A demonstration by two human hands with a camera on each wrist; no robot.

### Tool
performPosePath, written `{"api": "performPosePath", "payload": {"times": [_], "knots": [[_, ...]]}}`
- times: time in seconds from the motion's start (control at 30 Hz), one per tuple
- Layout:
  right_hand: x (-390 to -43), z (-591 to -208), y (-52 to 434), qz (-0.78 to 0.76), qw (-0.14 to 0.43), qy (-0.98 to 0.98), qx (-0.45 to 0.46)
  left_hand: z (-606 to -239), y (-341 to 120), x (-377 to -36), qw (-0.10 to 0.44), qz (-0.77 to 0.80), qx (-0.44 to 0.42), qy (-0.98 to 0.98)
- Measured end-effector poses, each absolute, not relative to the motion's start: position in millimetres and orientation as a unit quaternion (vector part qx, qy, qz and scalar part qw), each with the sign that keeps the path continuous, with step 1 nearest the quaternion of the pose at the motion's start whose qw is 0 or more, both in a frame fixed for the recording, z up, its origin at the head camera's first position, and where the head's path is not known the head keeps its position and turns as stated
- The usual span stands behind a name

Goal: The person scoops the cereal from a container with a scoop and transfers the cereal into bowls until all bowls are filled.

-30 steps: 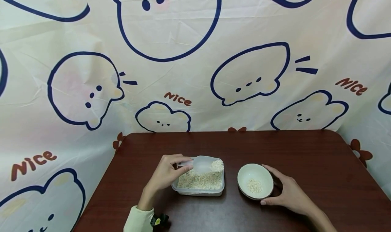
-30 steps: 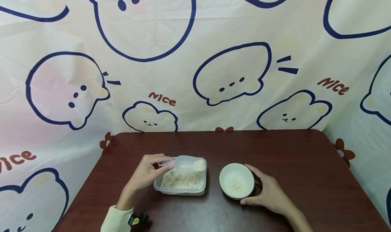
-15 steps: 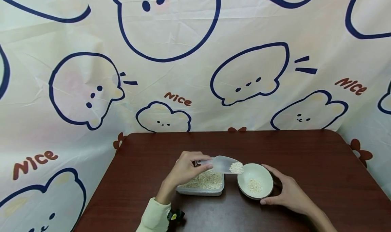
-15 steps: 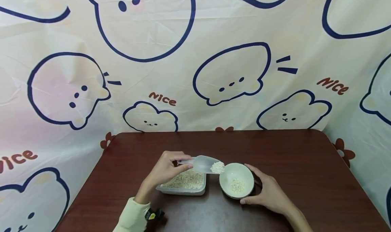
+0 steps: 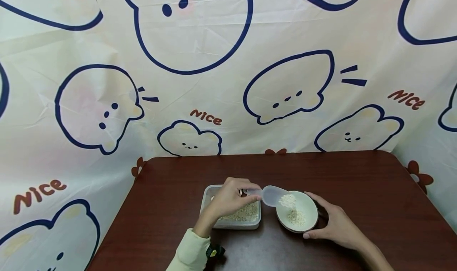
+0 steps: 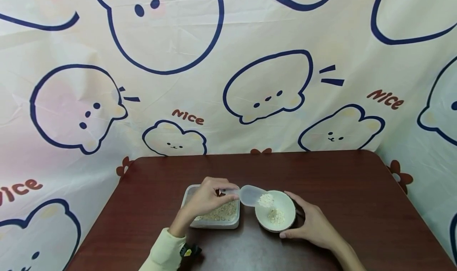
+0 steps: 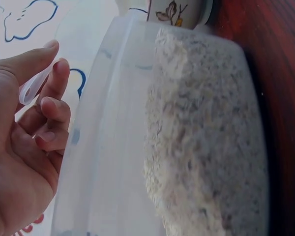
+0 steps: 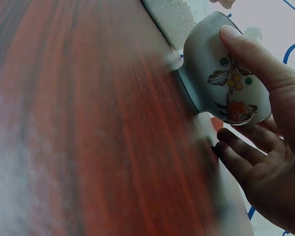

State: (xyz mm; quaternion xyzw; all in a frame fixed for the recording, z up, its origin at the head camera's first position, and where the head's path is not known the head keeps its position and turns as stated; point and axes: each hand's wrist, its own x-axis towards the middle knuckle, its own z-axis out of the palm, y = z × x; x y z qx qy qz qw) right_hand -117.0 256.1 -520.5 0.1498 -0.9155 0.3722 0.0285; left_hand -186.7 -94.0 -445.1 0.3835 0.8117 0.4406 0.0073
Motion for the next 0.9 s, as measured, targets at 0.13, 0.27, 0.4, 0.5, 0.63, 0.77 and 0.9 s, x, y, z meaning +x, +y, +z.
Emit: {"api": "performPosePath", "payload": {"times": [0.13, 0.27, 0.4, 0.5, 0.63, 0.77, 0.9], "knots": [[-116.9, -520.5, 256.1, 0.372, 0.032, -0.915, 0.151, -443.3, -87.2, -186.2, 0.004, 0.409, 0.397, 0.821], [-117.3, -520.6, 256.7, 0.374, 0.024, -0.915, 0.148, -442.2, -80.6, -186.4, -0.015, 0.362, 0.417, 0.833], [-117.5, -520.5, 257.1, 0.382, 0.012, -0.913, 0.145, -438.1, -75.3, -185.9, -0.029, 0.316, 0.433, 0.843], [-117.7, -520.5, 257.1, 0.387, 0.008, -0.911, 0.145, -434.1, -71.8, -186.3, -0.033, 0.284, 0.442, 0.850], [-117.8, -520.2, 257.1, 0.388, 0.006, -0.911, 0.142, -427.0, -67.2, -187.0, -0.040, 0.234, 0.455, 0.858], [-117.8, -519.6, 256.8, 0.386, 0.008, -0.912, 0.142, -419.6, -63.8, -187.2, -0.053, 0.187, 0.468, 0.862], [-117.7, -518.8, 256.5, 0.383, 0.009, -0.913, 0.142, -413.8, -61.6, -187.7, -0.069, 0.153, 0.481, 0.860]]}}
